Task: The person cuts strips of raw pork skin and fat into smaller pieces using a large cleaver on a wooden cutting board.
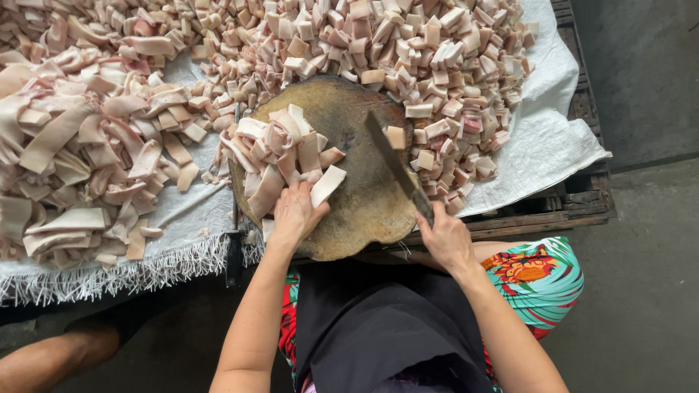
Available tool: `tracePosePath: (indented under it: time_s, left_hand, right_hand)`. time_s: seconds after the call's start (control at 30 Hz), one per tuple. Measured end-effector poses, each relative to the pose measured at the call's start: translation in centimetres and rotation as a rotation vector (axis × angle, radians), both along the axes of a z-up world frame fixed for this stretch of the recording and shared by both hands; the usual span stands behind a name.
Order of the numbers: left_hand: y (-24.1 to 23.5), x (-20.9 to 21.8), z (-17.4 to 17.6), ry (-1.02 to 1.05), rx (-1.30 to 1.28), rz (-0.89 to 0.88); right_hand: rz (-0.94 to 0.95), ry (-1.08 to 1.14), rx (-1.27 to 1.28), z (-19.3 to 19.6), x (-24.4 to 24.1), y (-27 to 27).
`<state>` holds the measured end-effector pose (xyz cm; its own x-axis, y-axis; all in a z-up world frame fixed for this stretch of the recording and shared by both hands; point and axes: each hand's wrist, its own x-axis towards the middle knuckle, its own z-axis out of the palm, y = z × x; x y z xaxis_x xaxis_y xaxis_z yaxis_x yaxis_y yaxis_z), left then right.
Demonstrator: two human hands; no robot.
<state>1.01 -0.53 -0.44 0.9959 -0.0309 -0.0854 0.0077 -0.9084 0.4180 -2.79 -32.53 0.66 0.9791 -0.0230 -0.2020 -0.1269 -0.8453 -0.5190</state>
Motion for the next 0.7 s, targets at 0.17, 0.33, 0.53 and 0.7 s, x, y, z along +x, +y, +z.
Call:
tracePosePath:
  time_s: [0.17,0.33,0.53,0.7]
  left_hand:
    - [-4.0,4.4,1.9,0.116,-0.306,0.011]
    - [-6.1,8.8,-2.4,0.119,-0.283,-0.097]
    - [-4.7,8.4,-7.4,-0.088,-0.525,0.109]
    - [-5.2,8.1,-7.1,-0.147,-0.521,0.175]
  right_hand:
    - [-0.072,-0.131,0.156,-1.4,2.4,-1.2]
    - [-0.092,-0.121,0.149,-1.7,2.5,-1.0]
    - [-0.143,-0.008,0.217,4.0,3.7,0.1]
    - [0.05,-0.516,0.345,7.4,4.6,2.1]
